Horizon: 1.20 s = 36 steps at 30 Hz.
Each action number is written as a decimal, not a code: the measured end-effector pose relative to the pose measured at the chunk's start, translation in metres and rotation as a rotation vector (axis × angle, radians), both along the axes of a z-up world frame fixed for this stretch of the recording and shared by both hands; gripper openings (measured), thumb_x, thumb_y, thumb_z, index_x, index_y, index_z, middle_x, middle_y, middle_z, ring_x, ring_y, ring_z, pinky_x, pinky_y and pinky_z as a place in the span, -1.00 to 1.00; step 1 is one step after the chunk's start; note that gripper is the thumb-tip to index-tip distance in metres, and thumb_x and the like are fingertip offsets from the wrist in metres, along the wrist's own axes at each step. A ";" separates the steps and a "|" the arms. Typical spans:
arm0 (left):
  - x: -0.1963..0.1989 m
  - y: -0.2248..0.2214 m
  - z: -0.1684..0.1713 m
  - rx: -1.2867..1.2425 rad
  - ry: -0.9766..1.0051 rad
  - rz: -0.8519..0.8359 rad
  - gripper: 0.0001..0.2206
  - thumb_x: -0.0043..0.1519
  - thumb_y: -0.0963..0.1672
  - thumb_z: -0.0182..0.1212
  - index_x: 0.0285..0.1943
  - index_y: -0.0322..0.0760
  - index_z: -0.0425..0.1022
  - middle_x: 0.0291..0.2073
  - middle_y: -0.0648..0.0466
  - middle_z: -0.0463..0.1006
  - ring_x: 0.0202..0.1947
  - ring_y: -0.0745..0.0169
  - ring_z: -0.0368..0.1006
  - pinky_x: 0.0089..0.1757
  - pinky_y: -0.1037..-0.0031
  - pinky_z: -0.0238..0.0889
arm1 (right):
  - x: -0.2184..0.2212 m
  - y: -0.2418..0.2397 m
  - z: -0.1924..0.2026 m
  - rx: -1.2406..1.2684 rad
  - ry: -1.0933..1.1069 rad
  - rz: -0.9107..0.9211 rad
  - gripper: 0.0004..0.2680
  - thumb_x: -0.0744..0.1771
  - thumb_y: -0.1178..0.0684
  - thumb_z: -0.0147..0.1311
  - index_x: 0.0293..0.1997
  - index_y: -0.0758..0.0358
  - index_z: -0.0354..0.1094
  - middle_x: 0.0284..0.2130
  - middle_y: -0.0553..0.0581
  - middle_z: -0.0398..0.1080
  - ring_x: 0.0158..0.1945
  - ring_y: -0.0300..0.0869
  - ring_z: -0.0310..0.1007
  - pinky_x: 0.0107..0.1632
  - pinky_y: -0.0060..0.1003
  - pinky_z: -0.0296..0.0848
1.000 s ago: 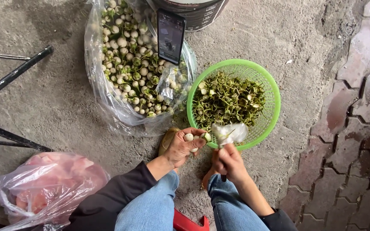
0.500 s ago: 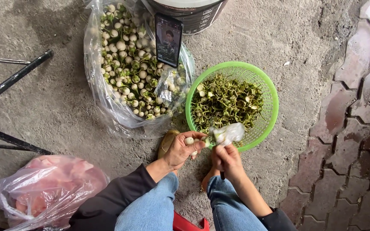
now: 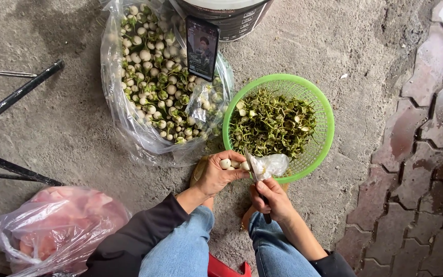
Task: Trimming the stems off small eggplants using a knife and placing them into a bucket for processing.
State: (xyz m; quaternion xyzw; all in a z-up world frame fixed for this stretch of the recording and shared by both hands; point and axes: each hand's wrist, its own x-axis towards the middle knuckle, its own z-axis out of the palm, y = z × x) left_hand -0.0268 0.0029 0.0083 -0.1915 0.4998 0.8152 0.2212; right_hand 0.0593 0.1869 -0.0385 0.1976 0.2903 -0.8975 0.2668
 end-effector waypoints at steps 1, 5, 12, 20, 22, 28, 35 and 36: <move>0.000 -0.003 0.002 -0.026 0.014 -0.006 -0.61 -0.20 -0.26 0.69 -0.20 -0.42 0.65 -0.52 0.11 0.55 -0.46 0.49 0.49 -0.44 0.73 0.43 | 0.002 0.001 -0.004 0.061 0.032 0.007 -0.85 0.44 0.14 -0.17 0.05 0.39 0.28 -0.80 0.18 0.05 -0.87 -0.35 -0.05 -0.87 -0.51 0.06; 0.004 -0.007 0.004 -0.086 0.038 -0.009 -0.62 -0.18 -0.25 0.69 -0.18 -0.40 0.69 -0.50 0.07 0.60 -0.41 0.47 0.50 -0.35 0.67 0.45 | 0.000 -0.003 -0.002 0.157 0.080 -0.005 -0.82 0.42 0.18 -0.16 0.05 0.49 0.32 -0.80 0.18 0.05 -0.87 -0.34 -0.07 -0.87 -0.48 0.10; 0.017 -0.006 -0.014 0.146 -0.083 0.015 -0.71 0.04 -0.26 0.55 -0.08 -0.49 0.63 -0.45 -0.06 0.61 -0.52 0.31 0.52 -0.59 0.71 0.38 | 0.006 0.011 -0.024 0.249 0.054 -0.076 -0.84 0.47 0.10 -0.18 -0.13 0.39 0.26 -0.75 0.16 0.10 -0.83 -0.34 0.00 -0.82 -0.49 0.06; 0.001 -0.014 0.015 -0.197 0.231 -0.075 -0.66 -0.16 -0.22 0.69 -0.21 -0.34 0.72 -0.26 -0.02 0.71 -0.42 0.50 0.46 -0.42 0.69 0.38 | 0.013 0.007 -0.026 0.317 0.179 0.097 -0.85 0.42 0.19 -0.07 -0.06 0.54 0.37 -0.81 0.22 0.15 -0.87 -0.29 0.00 -0.83 -0.45 0.06; 0.000 -0.015 0.027 -0.149 0.194 -0.083 -0.67 -0.12 -0.23 0.67 -0.18 -0.36 0.71 -0.31 -0.02 0.70 -0.46 0.49 0.47 -0.48 0.70 0.41 | 0.012 0.010 -0.028 0.353 0.190 0.083 -0.85 0.42 0.20 -0.08 -0.04 0.53 0.38 -0.80 0.21 0.15 -0.86 -0.30 0.01 -0.82 -0.46 0.08; -0.026 -0.025 0.026 0.255 -0.273 0.058 -0.70 0.16 -0.16 0.38 0.06 -0.37 0.57 -0.43 -0.05 0.56 -0.53 0.40 0.39 -0.58 0.77 0.28 | -0.009 0.006 0.001 0.297 0.060 -0.017 -0.86 0.46 0.11 -0.17 -0.17 0.36 0.25 -0.74 0.20 0.14 -0.82 -0.30 -0.01 -0.80 -0.46 0.04; -0.210 -0.060 0.152 0.940 0.310 0.017 -0.51 0.44 0.09 0.03 0.40 -0.28 0.37 0.24 -0.25 0.50 0.29 -0.30 0.43 0.29 -0.21 0.37 | -0.017 0.003 0.031 0.347 -0.068 0.054 -0.79 0.45 0.03 -0.09 -0.36 0.20 0.07 -0.61 0.13 0.23 -0.73 -0.32 -0.10 -0.73 -0.49 -0.12; -0.231 -0.070 0.141 0.938 0.316 0.027 -0.51 0.44 0.09 0.03 0.40 -0.28 0.37 0.24 -0.25 0.50 0.29 -0.30 0.43 0.29 -0.21 0.37 | -0.016 0.001 0.035 0.348 -0.065 0.066 -0.79 0.45 0.03 -0.09 -0.36 0.20 0.07 -0.61 0.13 0.23 -0.73 -0.32 -0.10 -0.73 -0.49 -0.12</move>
